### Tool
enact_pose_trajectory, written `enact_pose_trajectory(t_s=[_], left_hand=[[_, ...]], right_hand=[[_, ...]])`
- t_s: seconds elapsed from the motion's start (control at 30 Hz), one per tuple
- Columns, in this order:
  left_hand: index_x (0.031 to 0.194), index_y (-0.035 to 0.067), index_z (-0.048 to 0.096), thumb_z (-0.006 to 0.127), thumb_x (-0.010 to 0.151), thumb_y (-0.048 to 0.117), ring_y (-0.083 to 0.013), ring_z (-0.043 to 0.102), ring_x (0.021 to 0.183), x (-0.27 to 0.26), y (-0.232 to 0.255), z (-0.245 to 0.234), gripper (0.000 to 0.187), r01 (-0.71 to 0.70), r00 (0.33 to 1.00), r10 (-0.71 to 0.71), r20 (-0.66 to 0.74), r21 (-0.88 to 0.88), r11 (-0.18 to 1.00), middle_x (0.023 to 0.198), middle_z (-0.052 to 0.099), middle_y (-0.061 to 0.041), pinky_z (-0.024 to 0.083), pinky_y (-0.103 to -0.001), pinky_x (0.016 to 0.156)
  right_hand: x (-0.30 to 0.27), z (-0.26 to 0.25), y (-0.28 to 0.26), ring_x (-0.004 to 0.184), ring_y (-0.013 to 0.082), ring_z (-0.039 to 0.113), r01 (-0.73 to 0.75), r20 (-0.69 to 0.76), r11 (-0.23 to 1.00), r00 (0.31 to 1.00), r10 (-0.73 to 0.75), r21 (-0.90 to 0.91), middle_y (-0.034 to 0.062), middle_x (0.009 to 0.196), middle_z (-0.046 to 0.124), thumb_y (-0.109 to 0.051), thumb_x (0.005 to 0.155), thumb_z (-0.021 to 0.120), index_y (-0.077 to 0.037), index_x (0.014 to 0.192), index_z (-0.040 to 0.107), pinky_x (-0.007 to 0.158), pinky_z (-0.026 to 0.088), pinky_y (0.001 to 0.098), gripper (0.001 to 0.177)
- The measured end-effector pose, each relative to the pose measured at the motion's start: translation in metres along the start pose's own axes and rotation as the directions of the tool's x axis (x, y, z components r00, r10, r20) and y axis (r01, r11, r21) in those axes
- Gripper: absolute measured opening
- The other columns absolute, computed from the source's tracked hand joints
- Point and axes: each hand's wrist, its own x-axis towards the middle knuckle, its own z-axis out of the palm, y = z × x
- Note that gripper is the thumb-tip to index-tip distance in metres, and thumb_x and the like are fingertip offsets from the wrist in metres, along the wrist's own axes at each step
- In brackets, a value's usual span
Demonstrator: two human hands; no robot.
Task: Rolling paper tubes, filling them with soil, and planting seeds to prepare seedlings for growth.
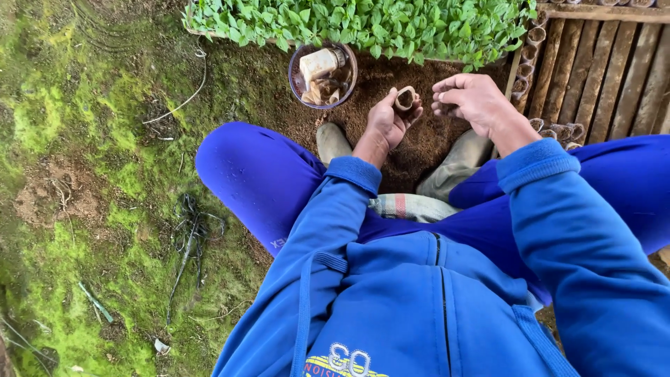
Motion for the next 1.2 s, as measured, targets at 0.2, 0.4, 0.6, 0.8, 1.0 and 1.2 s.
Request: enact_pose_trajectory(t_s=[0.2,0.4,0.6,0.8,1.0,1.2], left_hand=[[0.122,-0.012,0.056,0.050,0.108,0.027,-0.0273,0.069,0.074,-0.042,0.006,0.024,0.041,-0.083,0.994,0.080,0.069,0.042,0.996,0.093,0.067,-0.024,0.064,-0.039,0.069],[0.120,-0.009,0.061,0.050,0.108,0.027,-0.0247,0.067,0.077,-0.055,0.002,0.033,0.039,-0.096,0.992,0.087,0.096,0.097,0.991,0.099,0.069,-0.022,0.063,-0.035,0.068],[0.117,-0.005,0.064,0.049,0.109,0.026,-0.0216,0.067,0.075,-0.054,-0.003,0.033,0.036,-0.096,0.993,0.084,0.077,0.163,0.982,0.099,0.069,-0.019,0.061,-0.033,0.064],[0.115,-0.008,0.063,0.050,0.108,0.026,-0.0232,0.068,0.077,-0.045,-0.007,0.027,0.038,-0.100,0.992,0.089,0.094,0.121,0.988,0.097,0.069,-0.019,0.061,-0.034,0.068],[0.122,-0.008,0.058,0.051,0.108,0.026,-0.0247,0.066,0.090,-0.050,-0.005,0.036,0.038,-0.095,0.995,0.091,0.043,0.114,0.989,0.113,0.064,-0.022,0.062,-0.037,0.076],[0.113,-0.010,0.058,0.051,0.109,0.026,-0.0210,0.066,0.070,-0.053,-0.003,0.039,0.037,-0.083,0.995,0.078,0.067,0.073,0.994,0.098,0.066,-0.021,0.061,-0.029,0.059]], right_hand=[[-0.035,0.025,-0.052,0.076,0.0092,0.062,-0.064,0.025,0.987,0.997,0.068,-0.145,0.0100,0.101,0.069,0.004,0.095,0.056,-0.001,0.121,0.068,0.060,0.048,0.0131,0.029],[-0.038,0.033,-0.054,0.044,0.0039,0.035,-0.047,0.015,0.964,0.998,0.053,-0.260,0.0086,0.094,0.066,0.003,0.093,0.058,-0.004,0.122,0.069,0.034,0.027,0.0172,0.032],[-0.038,0.038,-0.051,0.048,0.0054,0.035,-0.024,0.006,0.938,1.000,0.027,-0.346,0.0028,0.086,0.059,0.002,0.094,0.059,-0.006,0.120,0.071,0.039,0.028,0.0184,0.030],[-0.039,0.041,-0.052,0.048,0.0056,0.039,-0.018,0.008,0.939,1.000,0.022,-0.344,0.0103,0.098,0.066,0.003,0.093,0.056,-0.003,0.125,0.068,0.037,0.030,0.0171,0.034],[-0.040,0.044,-0.051,0.045,0.0063,0.039,0.054,0.044,0.912,0.998,-0.039,-0.408,0.0108,0.097,0.069,0.003,0.095,0.054,-0.004,0.128,0.067,0.035,0.029,0.0191,0.035],[-0.044,0.046,-0.054,0.096,0.0193,0.067,0.090,0.071,0.923,0.995,-0.068,-0.373,0.0177,0.125,0.065,0.009,0.091,0.051,0.001,0.130,0.062,0.076,0.057,0.0214,0.041]])
